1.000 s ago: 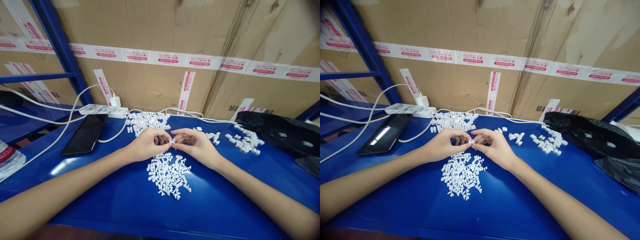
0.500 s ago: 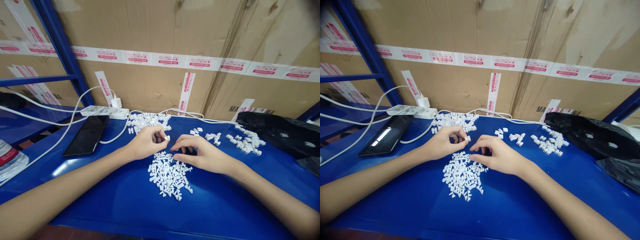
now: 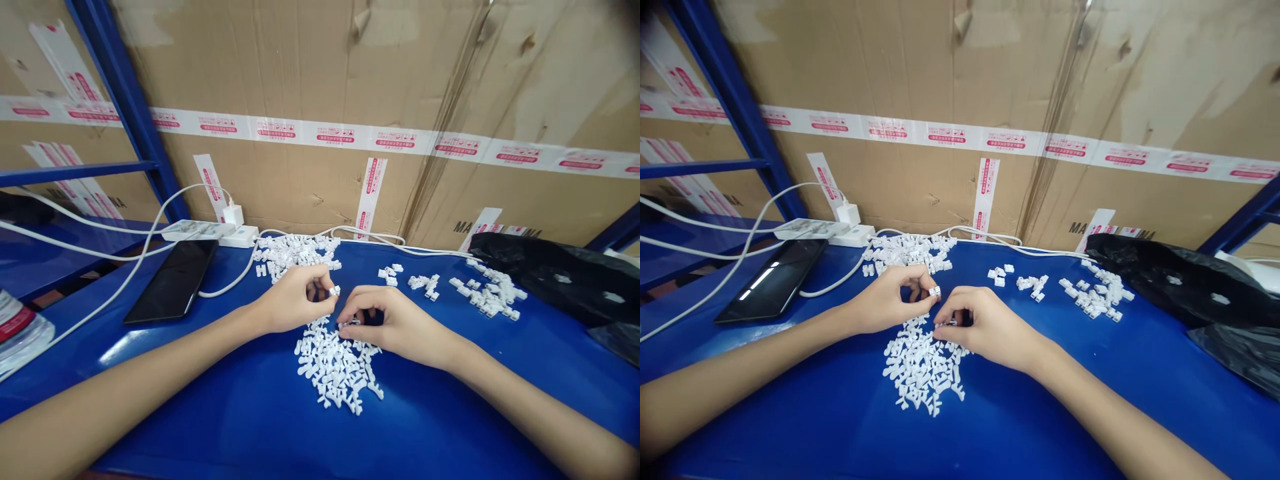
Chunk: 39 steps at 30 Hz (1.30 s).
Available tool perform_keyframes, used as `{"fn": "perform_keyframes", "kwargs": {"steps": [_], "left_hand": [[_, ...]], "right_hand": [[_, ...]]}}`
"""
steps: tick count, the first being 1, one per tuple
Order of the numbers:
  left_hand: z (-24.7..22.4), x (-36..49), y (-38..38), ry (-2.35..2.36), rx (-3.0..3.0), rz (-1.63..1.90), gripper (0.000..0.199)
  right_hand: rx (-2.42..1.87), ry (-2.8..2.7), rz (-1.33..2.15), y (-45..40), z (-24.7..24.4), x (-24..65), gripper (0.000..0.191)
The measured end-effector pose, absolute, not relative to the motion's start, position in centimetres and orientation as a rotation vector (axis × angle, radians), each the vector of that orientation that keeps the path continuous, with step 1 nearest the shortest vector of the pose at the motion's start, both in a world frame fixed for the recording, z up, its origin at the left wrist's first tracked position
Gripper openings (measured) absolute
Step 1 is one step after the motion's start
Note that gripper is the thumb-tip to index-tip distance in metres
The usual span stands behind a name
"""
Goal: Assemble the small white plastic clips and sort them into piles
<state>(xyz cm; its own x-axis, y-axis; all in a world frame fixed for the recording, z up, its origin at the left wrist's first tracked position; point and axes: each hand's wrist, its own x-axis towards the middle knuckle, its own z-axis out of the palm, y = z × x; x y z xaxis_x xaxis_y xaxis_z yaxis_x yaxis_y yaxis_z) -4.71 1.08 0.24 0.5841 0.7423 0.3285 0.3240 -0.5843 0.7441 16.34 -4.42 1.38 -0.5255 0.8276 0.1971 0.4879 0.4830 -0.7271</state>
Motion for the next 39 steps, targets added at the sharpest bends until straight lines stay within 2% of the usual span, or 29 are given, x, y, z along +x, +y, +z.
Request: {"fn": "perform_keyframes", "kwargs": {"steps": [6,16,25,32,39], "left_hand": [[0.2,-4.8,1.1,0.816,2.185,0.837,0.009],[0.2,-4.8,1.1,0.787,2.095,0.872,0.010],[0.1,-4.4,0.9,0.813,1.863,0.873,0.019],[0.6,-4.4,0.7,0.825,1.842,0.863,0.018],[0.6,-4.3,0.6,0.817,1.779,0.849,0.019]], "right_hand": [[-1.052,-2.186,0.837,-4.4,1.5,16.5,0.015],[-0.984,-2.190,0.586,-4.3,1.5,16.7,0.018],[-1.042,-1.872,0.860,-3.4,0.8,17.1,0.026],[-0.998,-1.857,0.980,-3.5,0.9,17.0,0.021],[-0.982,-1.807,0.822,-3.4,0.9,16.5,0.018]]}}
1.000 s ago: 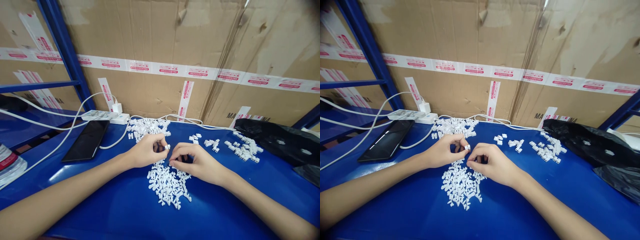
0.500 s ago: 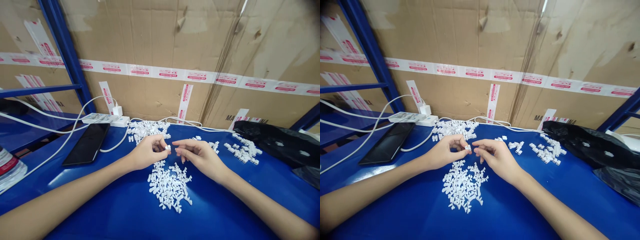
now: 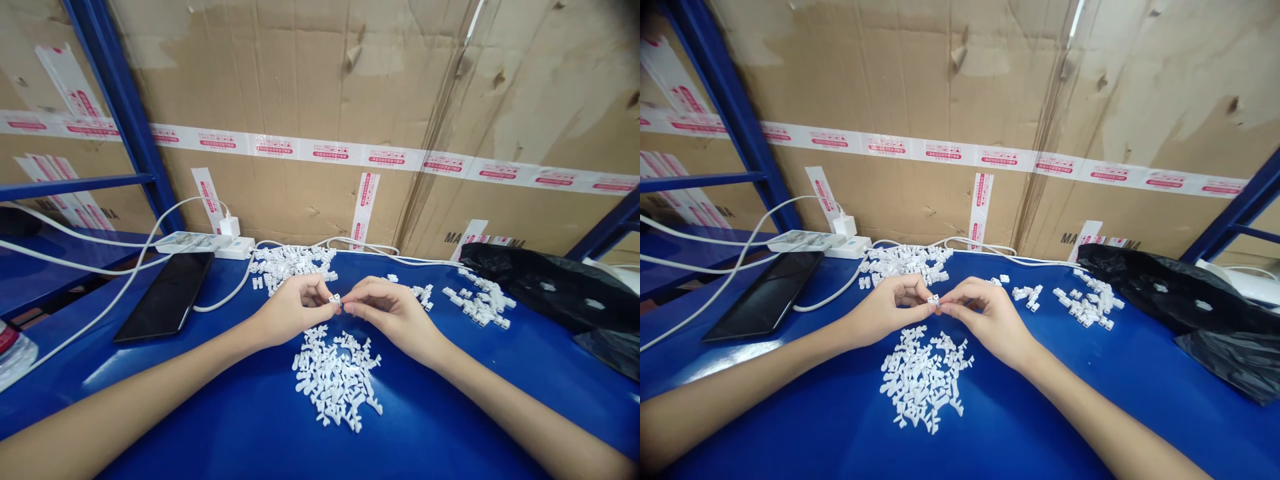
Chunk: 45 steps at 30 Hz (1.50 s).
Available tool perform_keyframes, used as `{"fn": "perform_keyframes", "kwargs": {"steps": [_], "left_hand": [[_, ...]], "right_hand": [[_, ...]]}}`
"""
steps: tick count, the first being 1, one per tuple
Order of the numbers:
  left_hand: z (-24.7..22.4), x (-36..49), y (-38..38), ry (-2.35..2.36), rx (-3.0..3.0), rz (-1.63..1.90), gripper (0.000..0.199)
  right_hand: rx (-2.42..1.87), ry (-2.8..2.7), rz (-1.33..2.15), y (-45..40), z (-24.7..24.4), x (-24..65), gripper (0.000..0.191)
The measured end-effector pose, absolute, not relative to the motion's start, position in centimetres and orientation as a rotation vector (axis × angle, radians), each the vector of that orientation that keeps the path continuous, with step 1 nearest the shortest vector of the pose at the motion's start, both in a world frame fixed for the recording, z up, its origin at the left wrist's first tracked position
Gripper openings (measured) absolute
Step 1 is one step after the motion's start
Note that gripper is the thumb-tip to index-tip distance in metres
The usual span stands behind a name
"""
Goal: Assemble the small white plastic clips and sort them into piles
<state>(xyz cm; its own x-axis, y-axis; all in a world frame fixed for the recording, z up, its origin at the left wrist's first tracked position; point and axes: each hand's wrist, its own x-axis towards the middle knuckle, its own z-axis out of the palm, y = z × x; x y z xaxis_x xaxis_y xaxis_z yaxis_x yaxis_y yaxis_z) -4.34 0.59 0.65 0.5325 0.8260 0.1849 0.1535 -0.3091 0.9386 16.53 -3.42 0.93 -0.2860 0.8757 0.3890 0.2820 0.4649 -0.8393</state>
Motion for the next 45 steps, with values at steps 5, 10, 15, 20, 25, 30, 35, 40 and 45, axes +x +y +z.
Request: {"fn": "perform_keyframes", "kwargs": {"steps": [5,10,15,20,25,30,35,40,45], "left_hand": [[0.6,-4.3,0.7,0.801,1.739,0.838,0.019],[0.8,-4.3,0.7,0.798,1.742,0.832,0.020],[0.8,-4.3,0.6,0.800,1.784,0.804,0.017],[0.6,-4.2,0.6,0.815,1.819,0.811,0.017],[0.4,-4.1,0.5,0.805,1.827,0.813,0.016],[0.4,-4.0,0.4,0.791,1.840,0.823,0.014],[0.1,-3.9,0.6,0.748,1.830,0.841,0.014],[-0.4,-3.6,0.9,0.805,1.895,0.875,0.012],[-0.9,-3.4,1.4,0.844,1.959,0.902,0.014]], "right_hand": [[-0.921,-1.853,0.721,-3.4,0.9,16.6,0.015],[-0.883,-1.992,0.539,-3.3,0.8,16.7,0.015],[-0.855,-2.061,0.396,-3.3,0.9,16.7,0.016],[-0.875,-2.065,0.342,-3.6,1.0,16.3,0.014],[-0.856,-2.072,0.286,-3.6,0.7,16.1,0.012],[-0.825,-2.122,0.232,-3.6,0.7,16.3,0.015],[-0.891,-2.120,0.224,-3.5,0.5,16.0,0.015],[-1.001,-2.070,0.207,-3.8,0.7,15.8,0.019],[-1.042,-1.860,0.230,-5.3,3.6,14.1,0.018]]}}
